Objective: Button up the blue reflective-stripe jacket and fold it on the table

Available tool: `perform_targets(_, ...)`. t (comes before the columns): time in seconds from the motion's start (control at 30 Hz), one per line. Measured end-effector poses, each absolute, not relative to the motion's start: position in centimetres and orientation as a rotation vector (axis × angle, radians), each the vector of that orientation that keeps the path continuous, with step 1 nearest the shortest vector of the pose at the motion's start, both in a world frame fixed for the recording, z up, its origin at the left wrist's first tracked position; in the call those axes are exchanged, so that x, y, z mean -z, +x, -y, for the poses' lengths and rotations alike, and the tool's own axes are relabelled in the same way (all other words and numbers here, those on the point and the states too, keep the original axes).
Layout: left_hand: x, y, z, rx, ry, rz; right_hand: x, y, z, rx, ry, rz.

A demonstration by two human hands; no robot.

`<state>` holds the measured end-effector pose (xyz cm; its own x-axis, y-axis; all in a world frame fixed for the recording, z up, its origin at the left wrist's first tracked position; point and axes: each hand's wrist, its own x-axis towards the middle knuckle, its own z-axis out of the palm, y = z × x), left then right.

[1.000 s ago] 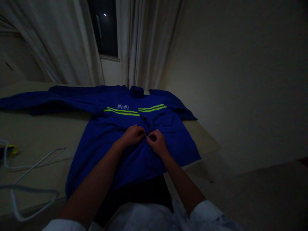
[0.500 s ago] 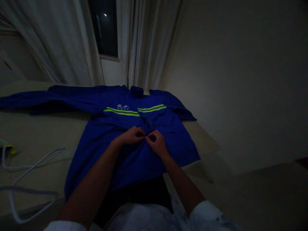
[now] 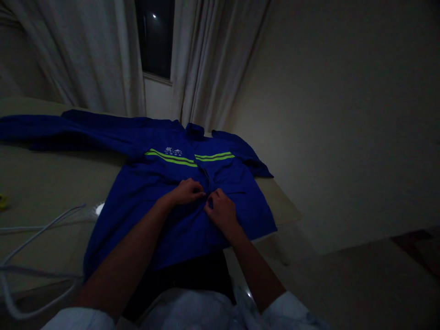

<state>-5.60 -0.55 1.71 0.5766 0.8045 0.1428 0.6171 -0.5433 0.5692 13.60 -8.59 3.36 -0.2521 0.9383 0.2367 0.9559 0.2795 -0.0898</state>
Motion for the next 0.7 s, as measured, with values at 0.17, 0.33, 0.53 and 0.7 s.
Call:
perform_targets(0.17,-2.0,-5.5,1.0,-0.412,2.368,-1.196,-3.8,12.8,8.5,0.257,-1.841,2.363)
perform_targets(0.33,-1.7,-4.9,1.3,-0.391,2.397,-1.259,-3.9,11.7,8.7,0.323,-1.929,2.414)
perform_targets(0.53,-1.4,-4.5,1.7,-0.49,2.441,-1.208,-4.7,11.2,9.3,0.371,-2.043,2.424)
perform_targets(0.7,-1.7,-4.4,1.9,-0.613,2.471,-1.175,-5.0,11.4,9.4,0.359,-2.072,2.389)
